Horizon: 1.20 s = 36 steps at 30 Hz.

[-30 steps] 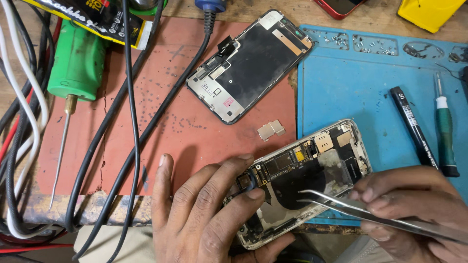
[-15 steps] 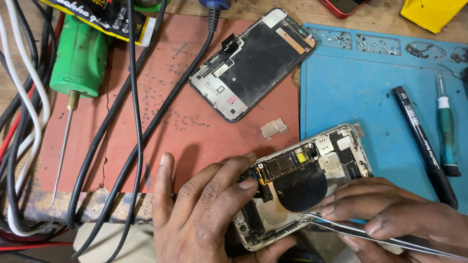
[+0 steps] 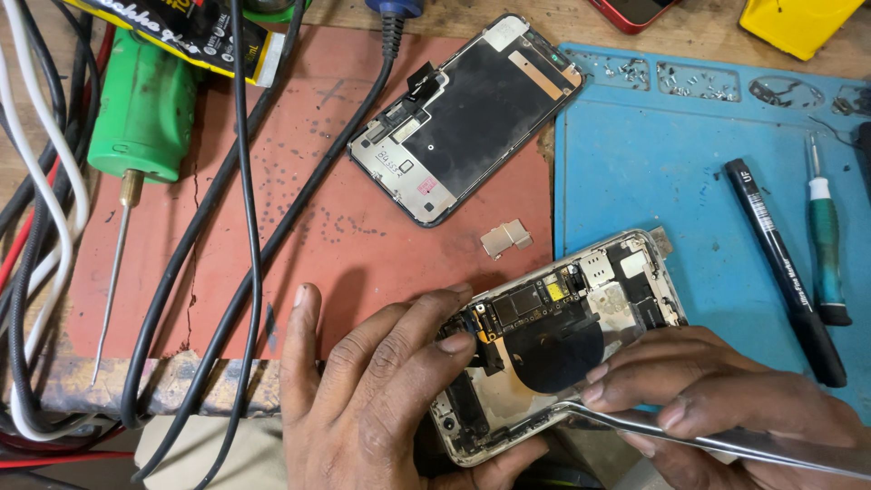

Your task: The person uses tweezers and a screwdriver to remove a black adhesive sticker and a small metal bracket from the interior of a disassembled smartphone. The removed parts are placed on the workbench next to the phone.

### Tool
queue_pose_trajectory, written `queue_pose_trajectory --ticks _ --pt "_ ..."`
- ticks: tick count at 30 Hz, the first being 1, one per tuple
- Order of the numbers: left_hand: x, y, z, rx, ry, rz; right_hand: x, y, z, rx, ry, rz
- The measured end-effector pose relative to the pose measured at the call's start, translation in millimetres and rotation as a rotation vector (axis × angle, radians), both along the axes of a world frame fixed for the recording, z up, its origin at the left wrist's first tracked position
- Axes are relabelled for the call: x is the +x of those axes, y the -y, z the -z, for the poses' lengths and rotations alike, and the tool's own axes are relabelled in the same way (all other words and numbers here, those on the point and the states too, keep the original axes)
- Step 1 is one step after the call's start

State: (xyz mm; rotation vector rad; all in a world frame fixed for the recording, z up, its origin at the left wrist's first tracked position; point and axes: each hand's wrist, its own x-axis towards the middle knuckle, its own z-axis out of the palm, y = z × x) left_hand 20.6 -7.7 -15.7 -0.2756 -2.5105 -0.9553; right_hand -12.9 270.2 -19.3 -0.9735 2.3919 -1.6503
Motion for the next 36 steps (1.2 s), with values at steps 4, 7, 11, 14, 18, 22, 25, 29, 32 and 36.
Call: queue_pose_trajectory --ticks 4,7,11,14,18,22,25,29,32,36 --pt "-0.3 0.3 -0.8 -0.006 -0.002 0.014 -0.3 4.2 -3.2 0.027 -0.064 0.018" --pt "-0.7 0.7 -1.1 -0.014 0.007 0.010 -0.3 5.2 -4.3 0.015 -0.056 0.000" --pt "-0.4 -0.1 -2.2 -0.014 0.013 0.011 5.6 5.5 -4.8 0.012 0.021 0.079" --pt "-0.8 -0.5 -3.1 -0.021 0.011 0.007 8.5 3.3 -2.1 0.042 0.049 0.108" --pt "-1.2 -0.7 -4.4 -0.021 0.005 0.007 10.2 -2.1 6.4 -0.054 0.131 0.120" --pt "-1.3 -0.5 -5.6 -0.026 0.005 0.009 14.7 -3.2 10.2 -0.106 0.132 0.138" --pt "-1.4 -0.1 -6.3 -0.036 -0.001 0.012 13.2 1.9 5.3 -0.157 0.172 0.141" --pt "-1.4 1.0 -6.6 -0.047 -0.010 0.010 2.1 7.3 -7.8 -0.129 0.269 0.098" --pt "-0.8 0.3 -6.6 -0.048 0.007 0.013 0.1 6.1 -13.4 -0.079 0.317 0.081" --pt "-1.5 -0.3 -6.6 -0.057 0.004 0.012 11.5 5.2 -6.6 -0.111 0.257 0.218"
